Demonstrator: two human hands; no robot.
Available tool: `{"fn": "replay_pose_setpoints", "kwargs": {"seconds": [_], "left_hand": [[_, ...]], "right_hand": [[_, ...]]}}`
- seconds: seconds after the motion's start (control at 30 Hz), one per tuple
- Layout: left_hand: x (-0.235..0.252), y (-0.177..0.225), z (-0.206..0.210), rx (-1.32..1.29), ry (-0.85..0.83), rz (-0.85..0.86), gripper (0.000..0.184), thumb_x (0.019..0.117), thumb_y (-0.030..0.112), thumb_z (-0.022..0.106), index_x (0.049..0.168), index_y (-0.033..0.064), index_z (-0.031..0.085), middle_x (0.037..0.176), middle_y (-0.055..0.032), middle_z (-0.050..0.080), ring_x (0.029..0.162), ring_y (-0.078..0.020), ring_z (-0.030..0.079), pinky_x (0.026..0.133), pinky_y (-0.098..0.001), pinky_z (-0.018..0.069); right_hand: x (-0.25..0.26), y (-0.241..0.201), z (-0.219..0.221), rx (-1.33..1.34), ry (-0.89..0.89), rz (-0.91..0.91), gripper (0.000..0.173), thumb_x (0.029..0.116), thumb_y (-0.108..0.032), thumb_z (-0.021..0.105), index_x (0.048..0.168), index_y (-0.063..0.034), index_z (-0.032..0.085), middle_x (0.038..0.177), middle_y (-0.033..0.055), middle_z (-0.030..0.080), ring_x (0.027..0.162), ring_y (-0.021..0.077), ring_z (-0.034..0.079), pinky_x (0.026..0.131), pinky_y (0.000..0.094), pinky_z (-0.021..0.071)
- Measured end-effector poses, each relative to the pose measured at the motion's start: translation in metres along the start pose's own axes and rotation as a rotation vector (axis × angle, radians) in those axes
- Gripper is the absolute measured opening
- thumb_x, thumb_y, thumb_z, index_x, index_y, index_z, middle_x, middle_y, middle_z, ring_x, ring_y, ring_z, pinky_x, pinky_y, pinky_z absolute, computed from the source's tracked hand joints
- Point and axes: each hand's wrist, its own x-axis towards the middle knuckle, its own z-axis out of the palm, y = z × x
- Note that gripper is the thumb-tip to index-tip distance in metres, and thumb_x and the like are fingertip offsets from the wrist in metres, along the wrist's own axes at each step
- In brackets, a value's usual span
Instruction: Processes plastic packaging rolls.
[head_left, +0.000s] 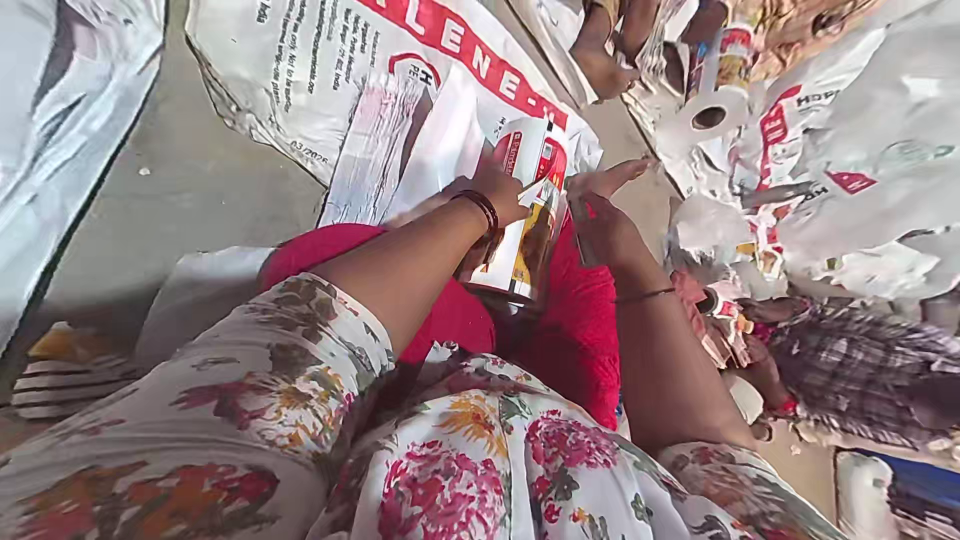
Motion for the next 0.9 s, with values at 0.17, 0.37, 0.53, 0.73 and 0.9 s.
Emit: {"fn": "replay_pose_setpoints", "kwargs": {"seconds": [0.17,0.37,0.53,0.73,0.9], "left_hand": [[0.008,-0.001,-0.012,-0.071,-0.054,0.059,0.035,0.1058,0.027,0.054,0.118,-0.0014,0.07,0.121,-0.0268,0.067,0.122,-0.0445,0.061,0.1,-0.0679,0.045],[0.015,-0.011,-0.026,-0.15,-0.096,0.029,0.024,0.1003,0.017,0.061,0.101,-0.0066,0.067,0.106,-0.0276,0.066,0.107,-0.0434,0.063,0.092,-0.0654,0.047],[0.014,-0.011,-0.029,-0.109,-0.111,0.065,0.024,0.1014,0.017,0.059,0.101,-0.0062,0.068,0.106,-0.0267,0.067,0.107,-0.0427,0.064,0.092,-0.0641,0.0475],[0.015,-0.013,-0.028,-0.042,-0.091,0.135,0.027,0.1026,0.019,0.058,0.101,-0.0065,0.068,0.106,-0.0276,0.067,0.108,-0.0441,0.063,0.093,-0.0652,0.0464],[0.016,-0.017,-0.026,-0.069,-0.061,0.135,0.027,0.1027,0.018,0.057,0.1,-0.0067,0.068,0.104,-0.0268,0.067,0.105,-0.0425,0.064,0.092,-0.0642,0.0472]], "right_hand": [[0.057,-0.011,-0.01,0.143,0.03,0.038,0.058,0.1047,-0.011,0.054,0.159,-0.0185,0.036,0.109,0.019,0.065,0.067,0.0192,0.065,0.059,0.037,0.0575],[0.101,-0.029,-0.019,0.013,0.059,0.099,0.055,0.1071,-0.017,0.052,0.159,-0.0267,0.037,0.102,0.0174,0.066,0.062,0.0196,0.064,0.057,0.0377,0.0571],[0.109,-0.046,-0.019,-0.122,0.048,0.095,0.051,0.1083,-0.021,0.047,0.159,-0.0251,0.039,0.103,0.0178,0.067,0.064,0.0215,0.063,0.057,0.0386,0.0556],[0.109,-0.067,-0.021,-0.497,-0.009,0.025,0.049,0.1054,-0.013,0.047,0.154,-0.0149,0.044,0.12,0.0236,0.065,0.08,0.0339,0.07,0.067,0.0529,0.0587],[0.12,-0.074,-0.03,-0.526,-0.075,0.033,0.036,0.1064,-0.014,0.045,0.141,-0.0095,0.054,0.108,0.0212,0.066,0.078,0.0306,0.067,0.068,0.0499,0.0573]]}}
